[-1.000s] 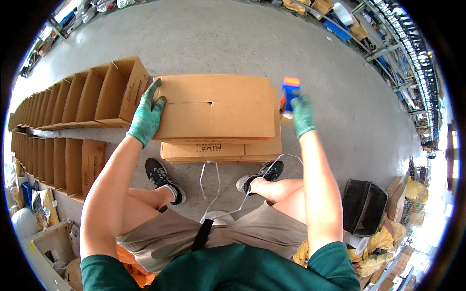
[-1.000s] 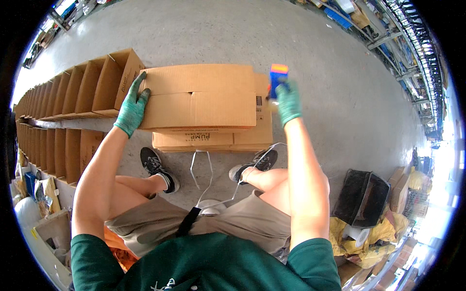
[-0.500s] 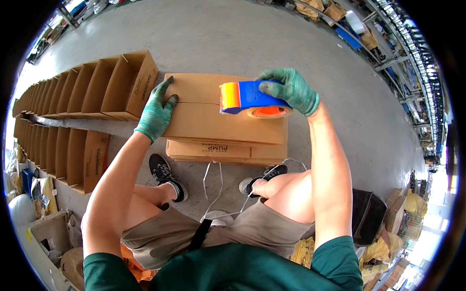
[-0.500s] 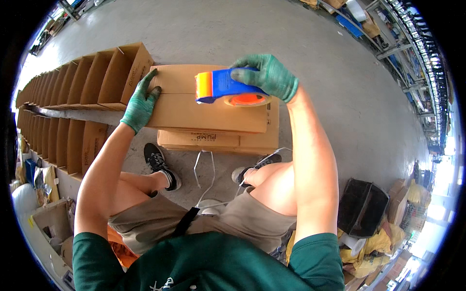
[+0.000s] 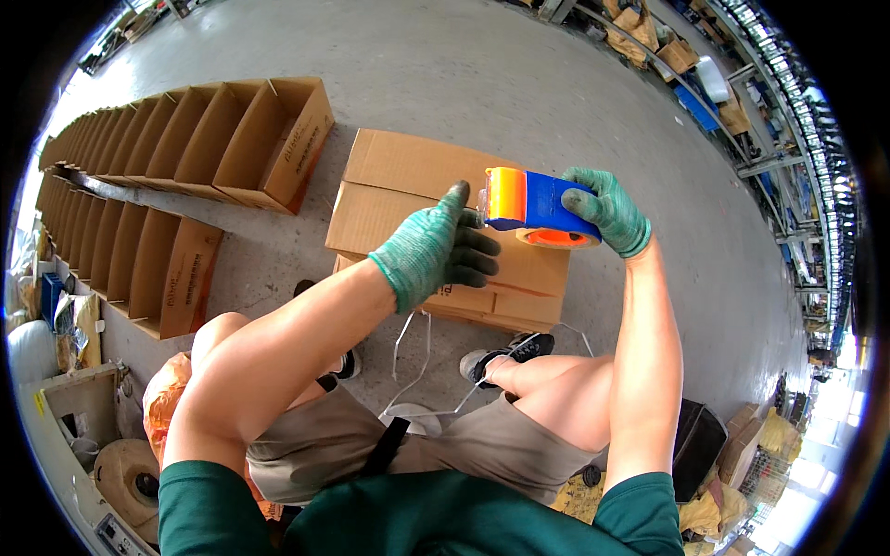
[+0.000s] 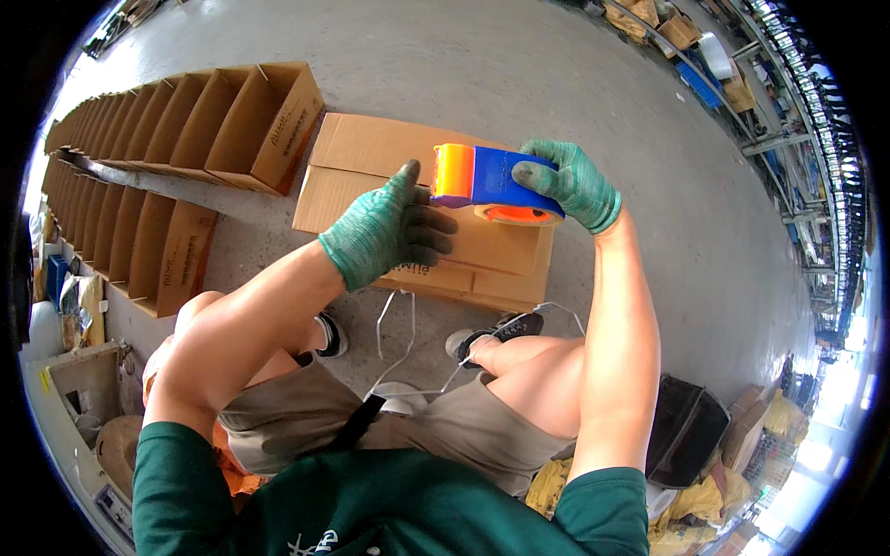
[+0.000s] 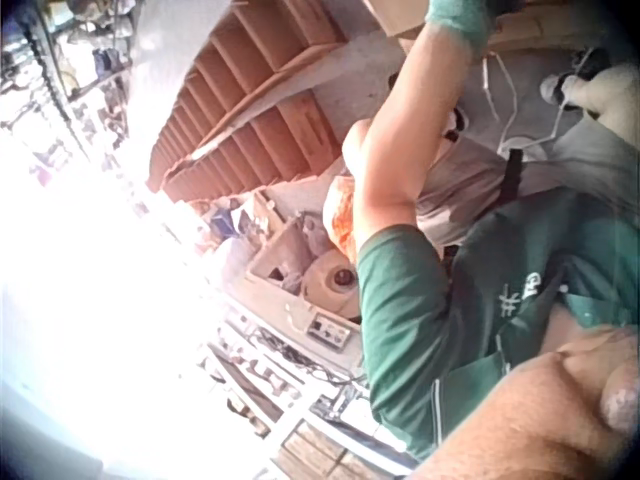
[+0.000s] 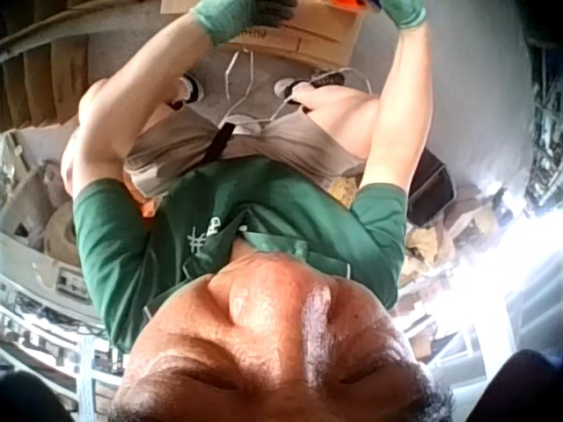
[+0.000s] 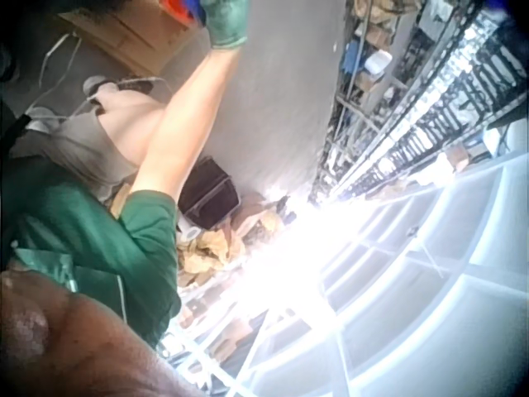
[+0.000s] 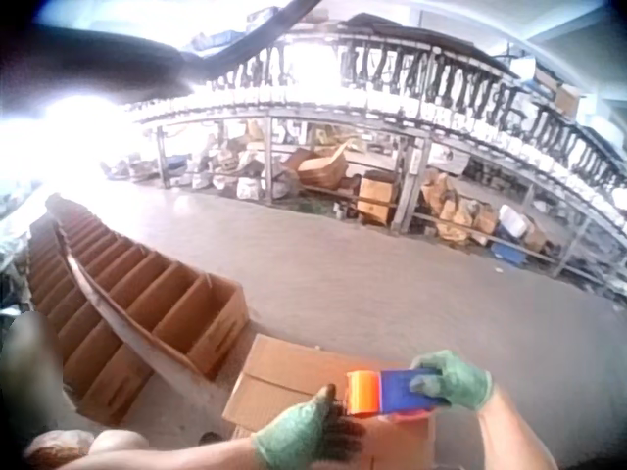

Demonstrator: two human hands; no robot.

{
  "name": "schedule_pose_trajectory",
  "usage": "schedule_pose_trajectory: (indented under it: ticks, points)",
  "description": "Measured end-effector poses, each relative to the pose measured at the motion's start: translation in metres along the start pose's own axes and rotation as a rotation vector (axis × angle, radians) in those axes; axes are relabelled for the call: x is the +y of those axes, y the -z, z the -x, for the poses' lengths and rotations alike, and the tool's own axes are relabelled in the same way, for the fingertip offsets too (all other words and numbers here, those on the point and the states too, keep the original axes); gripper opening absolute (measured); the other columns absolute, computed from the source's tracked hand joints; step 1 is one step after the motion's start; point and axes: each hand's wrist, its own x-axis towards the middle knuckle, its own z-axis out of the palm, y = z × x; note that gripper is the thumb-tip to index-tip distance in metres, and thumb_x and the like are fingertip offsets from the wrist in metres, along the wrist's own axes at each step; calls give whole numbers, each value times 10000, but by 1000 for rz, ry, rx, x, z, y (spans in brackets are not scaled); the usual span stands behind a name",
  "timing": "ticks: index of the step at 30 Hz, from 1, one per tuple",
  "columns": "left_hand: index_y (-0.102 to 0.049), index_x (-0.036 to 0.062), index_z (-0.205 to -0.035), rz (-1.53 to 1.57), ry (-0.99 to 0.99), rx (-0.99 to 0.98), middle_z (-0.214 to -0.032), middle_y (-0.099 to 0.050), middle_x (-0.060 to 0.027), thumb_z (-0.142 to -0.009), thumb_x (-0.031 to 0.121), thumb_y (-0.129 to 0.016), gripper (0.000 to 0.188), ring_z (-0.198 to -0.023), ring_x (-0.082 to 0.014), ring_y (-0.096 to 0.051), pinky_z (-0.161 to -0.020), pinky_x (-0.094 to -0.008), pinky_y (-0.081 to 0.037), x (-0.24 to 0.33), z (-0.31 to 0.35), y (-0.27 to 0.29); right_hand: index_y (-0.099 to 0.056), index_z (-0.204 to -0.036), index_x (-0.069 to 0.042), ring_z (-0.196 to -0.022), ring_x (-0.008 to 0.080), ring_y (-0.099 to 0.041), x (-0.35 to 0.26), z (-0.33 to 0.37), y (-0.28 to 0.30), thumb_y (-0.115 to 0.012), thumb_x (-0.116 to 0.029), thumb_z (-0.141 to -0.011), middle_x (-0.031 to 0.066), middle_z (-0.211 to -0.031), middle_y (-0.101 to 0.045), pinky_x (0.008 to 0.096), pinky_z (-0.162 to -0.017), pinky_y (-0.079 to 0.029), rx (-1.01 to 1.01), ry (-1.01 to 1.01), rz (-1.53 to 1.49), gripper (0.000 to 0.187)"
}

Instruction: The person sits on the floor and repeatedly assembles flat cardboard boxes into rectangular shapes. They use a handheld tape dispenser to seal the center seam of each box and then place the finished unit into a growing stack.

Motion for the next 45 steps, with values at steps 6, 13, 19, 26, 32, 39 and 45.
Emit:
schedule_pose_trajectory:
  ticks: [6,13,19,26,32,39,45]
  points:
    - [-595,51,-1137,43,-201,17,-928,-663,-110,-1034,441,-473,421,-758,-211,-656,-607,-338,-530,-11,-8,-17,-697,-961,-67,-744,79,-587,-2,2,6,-759,-552,-798,-13,-802,-642,249,-666,-491,-30,-74,46,516]
    - [-557,-6,-1076,-681,-786,455,-887,-617,-109,-1044,251,-498,266,-750,-174,-569,-682,-325,-508,-12,-34,21,-714,-963,-56,-664,82,-590,-21,-6,-4,-769,-577,-781,-3,-737,-640,251,-585,-480,-142,-13,229,555]
    - [-545,14,-1038,-839,-904,775,-866,-593,-46,-1063,211,-448,221,-783,-137,-575,-709,-280,-513,42,-7,125,-716,-972,-53,-671,96,-586,-45,-18,-26,-765,-593,-778,19,-769,-663,269,-610,-490,-170,-71,182,576]
    - [-566,26,-979,-345,-738,732,-820,-595,-58,-1064,239,-439,262,-720,-146,-555,-666,-316,-512,36,-25,174,-716,-925,-51,-655,111,-578,-53,-40,-47,-758,-571,-793,40,-730,-654,300,-607,-482,-120,-89,335,539]
    - [-582,58,-985,-432,-570,622,-876,-584,-29,-1055,259,-468,242,-801,-127,-550,-766,-305,-504,17,-37,184,-718,-900,-49,-664,116,-580,-54,-45,-49,-752,-567,-797,51,-719,-653,307,-616,-483,-121,-92,358,529]
    - [-427,108,-1430,-738,-608,704,-1387,-516,-163,-1039,263,-519,431,-1232,-238,-511,-1056,-329,-399,22,-46,184,-694,-1123,-41,-697,134,-618,-39,-45,-53,-768,-544,-793,61,-831,-692,312,-648,-522,-32,61,272,606]
    - [-471,126,-1436,-845,-782,214,-1347,-535,-85,-1091,314,-354,411,-1233,-175,-482,-1114,-302,-342,33,-28,139,-658,-1238,-47,-725,135,-653,-60,-42,-49,-755,-501,-825,81,-923,-708,295,-662,-544,-194,-15,175,622]
